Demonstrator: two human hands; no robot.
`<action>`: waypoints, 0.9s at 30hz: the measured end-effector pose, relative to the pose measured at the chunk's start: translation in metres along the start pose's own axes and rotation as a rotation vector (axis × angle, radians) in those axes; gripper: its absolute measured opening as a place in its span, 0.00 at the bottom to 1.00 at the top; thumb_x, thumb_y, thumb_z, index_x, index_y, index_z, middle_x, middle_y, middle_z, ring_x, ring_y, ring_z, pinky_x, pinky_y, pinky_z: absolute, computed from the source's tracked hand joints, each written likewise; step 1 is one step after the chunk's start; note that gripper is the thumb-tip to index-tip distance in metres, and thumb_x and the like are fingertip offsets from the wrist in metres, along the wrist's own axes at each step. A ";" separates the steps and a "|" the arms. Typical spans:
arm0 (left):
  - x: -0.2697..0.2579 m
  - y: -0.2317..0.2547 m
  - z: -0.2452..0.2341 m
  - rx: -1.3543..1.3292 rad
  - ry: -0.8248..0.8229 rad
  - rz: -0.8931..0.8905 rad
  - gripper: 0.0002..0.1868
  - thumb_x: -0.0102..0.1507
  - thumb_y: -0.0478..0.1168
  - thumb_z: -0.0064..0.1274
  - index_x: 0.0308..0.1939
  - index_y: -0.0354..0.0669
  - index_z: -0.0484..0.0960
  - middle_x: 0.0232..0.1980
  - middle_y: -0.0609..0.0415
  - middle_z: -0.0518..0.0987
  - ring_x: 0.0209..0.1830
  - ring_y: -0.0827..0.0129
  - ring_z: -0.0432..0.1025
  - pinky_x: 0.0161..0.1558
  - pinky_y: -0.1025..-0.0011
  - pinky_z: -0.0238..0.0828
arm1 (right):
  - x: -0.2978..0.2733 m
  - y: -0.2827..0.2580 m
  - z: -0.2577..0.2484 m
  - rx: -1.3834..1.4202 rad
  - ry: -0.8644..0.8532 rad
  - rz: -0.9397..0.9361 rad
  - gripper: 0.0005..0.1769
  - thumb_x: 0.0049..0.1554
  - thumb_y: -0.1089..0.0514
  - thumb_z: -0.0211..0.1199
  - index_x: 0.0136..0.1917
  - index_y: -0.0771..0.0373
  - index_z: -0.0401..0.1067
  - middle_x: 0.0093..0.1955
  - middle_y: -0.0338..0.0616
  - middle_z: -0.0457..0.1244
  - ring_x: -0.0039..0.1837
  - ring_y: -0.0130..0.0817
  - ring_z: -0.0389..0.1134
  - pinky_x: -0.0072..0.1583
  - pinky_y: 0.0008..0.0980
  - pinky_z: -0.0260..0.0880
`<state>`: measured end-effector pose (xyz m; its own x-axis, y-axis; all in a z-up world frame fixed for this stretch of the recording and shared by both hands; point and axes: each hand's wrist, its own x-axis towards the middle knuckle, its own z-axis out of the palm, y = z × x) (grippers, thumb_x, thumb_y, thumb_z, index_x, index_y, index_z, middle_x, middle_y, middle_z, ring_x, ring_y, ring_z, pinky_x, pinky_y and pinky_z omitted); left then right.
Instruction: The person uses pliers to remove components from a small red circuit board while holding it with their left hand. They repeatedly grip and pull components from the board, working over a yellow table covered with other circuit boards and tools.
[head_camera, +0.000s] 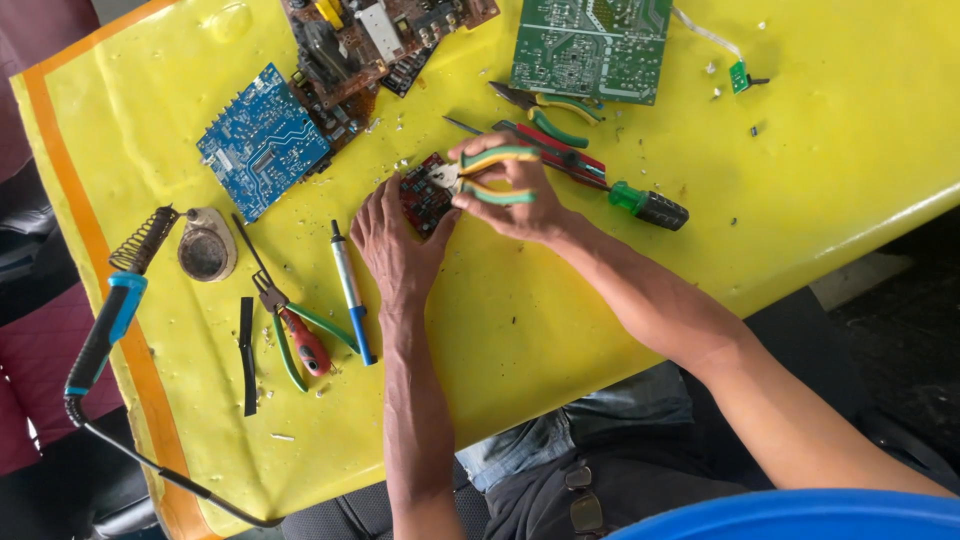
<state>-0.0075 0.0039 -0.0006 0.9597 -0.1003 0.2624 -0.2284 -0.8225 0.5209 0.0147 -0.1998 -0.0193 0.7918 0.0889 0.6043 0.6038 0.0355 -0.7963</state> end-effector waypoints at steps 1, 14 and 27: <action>0.000 0.000 0.002 -0.002 -0.004 0.004 0.47 0.56 0.67 0.67 0.70 0.44 0.70 0.64 0.43 0.74 0.68 0.54 0.64 0.72 0.51 0.48 | 0.002 -0.008 0.000 -0.004 0.004 0.001 0.27 0.58 0.62 0.73 0.62 0.66 0.59 0.59 0.64 0.64 0.56 0.59 0.73 0.56 0.55 0.80; -0.004 0.000 0.002 -0.034 0.014 -0.027 0.53 0.54 0.64 0.71 0.74 0.44 0.64 0.67 0.41 0.72 0.70 0.51 0.63 0.73 0.50 0.46 | 0.007 -0.022 -0.006 -0.045 -0.080 0.050 0.30 0.59 0.63 0.74 0.64 0.68 0.58 0.61 0.65 0.62 0.55 0.61 0.74 0.57 0.52 0.81; -0.048 0.126 0.026 -0.366 0.248 0.565 0.09 0.55 0.39 0.66 0.39 0.52 0.87 0.36 0.60 0.82 0.36 0.62 0.78 0.45 0.62 0.77 | 0.007 -0.013 -0.005 -0.017 -0.071 0.123 0.31 0.59 0.63 0.74 0.65 0.67 0.56 0.61 0.67 0.64 0.56 0.64 0.73 0.57 0.55 0.79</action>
<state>-0.0785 -0.1097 0.0316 0.6234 -0.2895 0.7263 -0.7611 -0.4372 0.4791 0.0127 -0.2050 -0.0051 0.8517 0.1614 0.4986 0.5047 0.0034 -0.8633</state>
